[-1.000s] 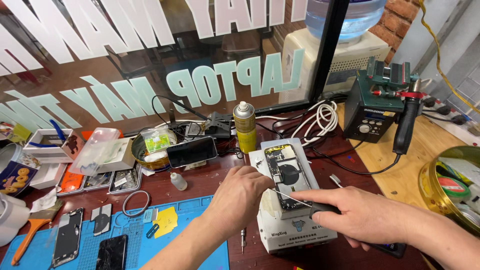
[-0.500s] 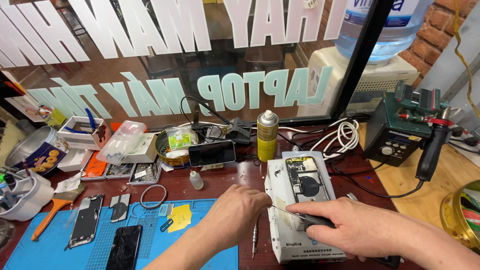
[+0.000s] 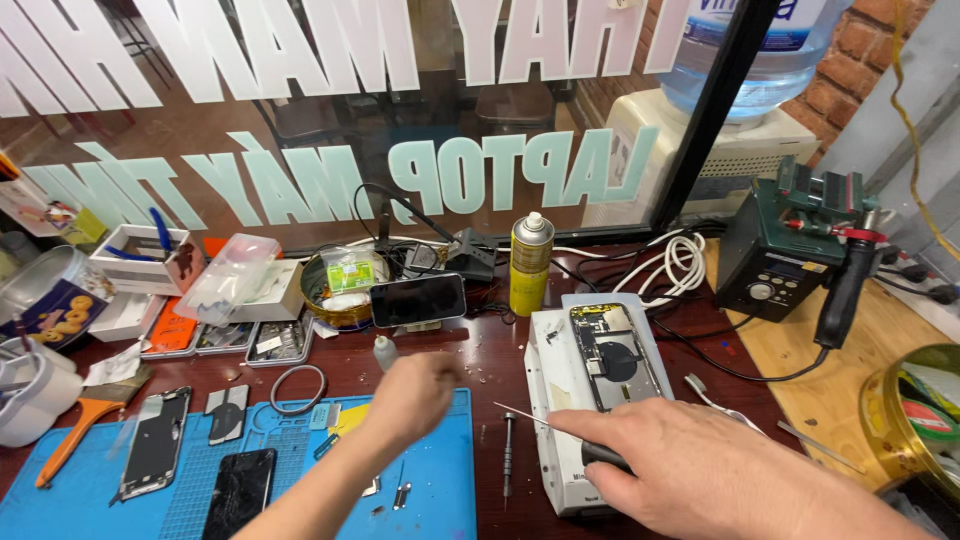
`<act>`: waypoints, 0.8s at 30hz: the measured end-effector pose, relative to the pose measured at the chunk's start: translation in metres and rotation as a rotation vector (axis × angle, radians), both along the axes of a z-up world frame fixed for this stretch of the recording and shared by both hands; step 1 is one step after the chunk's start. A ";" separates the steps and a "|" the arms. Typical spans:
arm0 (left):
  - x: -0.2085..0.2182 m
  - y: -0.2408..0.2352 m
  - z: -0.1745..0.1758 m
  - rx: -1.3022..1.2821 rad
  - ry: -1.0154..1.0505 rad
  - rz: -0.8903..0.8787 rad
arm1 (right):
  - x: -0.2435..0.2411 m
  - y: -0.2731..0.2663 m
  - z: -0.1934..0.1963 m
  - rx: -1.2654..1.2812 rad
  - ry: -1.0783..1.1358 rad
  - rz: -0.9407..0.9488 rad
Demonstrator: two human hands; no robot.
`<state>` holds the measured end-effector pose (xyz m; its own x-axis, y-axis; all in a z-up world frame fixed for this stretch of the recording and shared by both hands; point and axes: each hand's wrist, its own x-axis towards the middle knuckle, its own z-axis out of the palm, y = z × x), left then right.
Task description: The person disassembles a smartphone, cleans the internal components with a toothbrush, and uses a screwdriver to remove and reposition internal parts. The person handles the phone chassis, circuit board, and screws while working at a cluttered repair bench.
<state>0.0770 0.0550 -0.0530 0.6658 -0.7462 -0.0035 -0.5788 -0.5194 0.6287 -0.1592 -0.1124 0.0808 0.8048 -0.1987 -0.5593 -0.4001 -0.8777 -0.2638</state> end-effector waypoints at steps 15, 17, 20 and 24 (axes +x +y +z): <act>0.043 0.008 -0.101 0.080 0.769 0.470 | -0.030 -0.002 -0.005 0.127 -0.330 -0.292; 0.044 0.005 -0.110 0.122 0.738 0.456 | -0.037 0.000 -0.005 0.107 -0.132 -0.514; 0.052 -0.002 -0.120 0.165 0.664 0.466 | -0.043 0.004 -0.007 0.186 -0.033 -0.726; 0.065 -0.028 -0.130 0.181 0.632 0.490 | -0.055 0.010 -0.015 0.293 -0.068 -0.832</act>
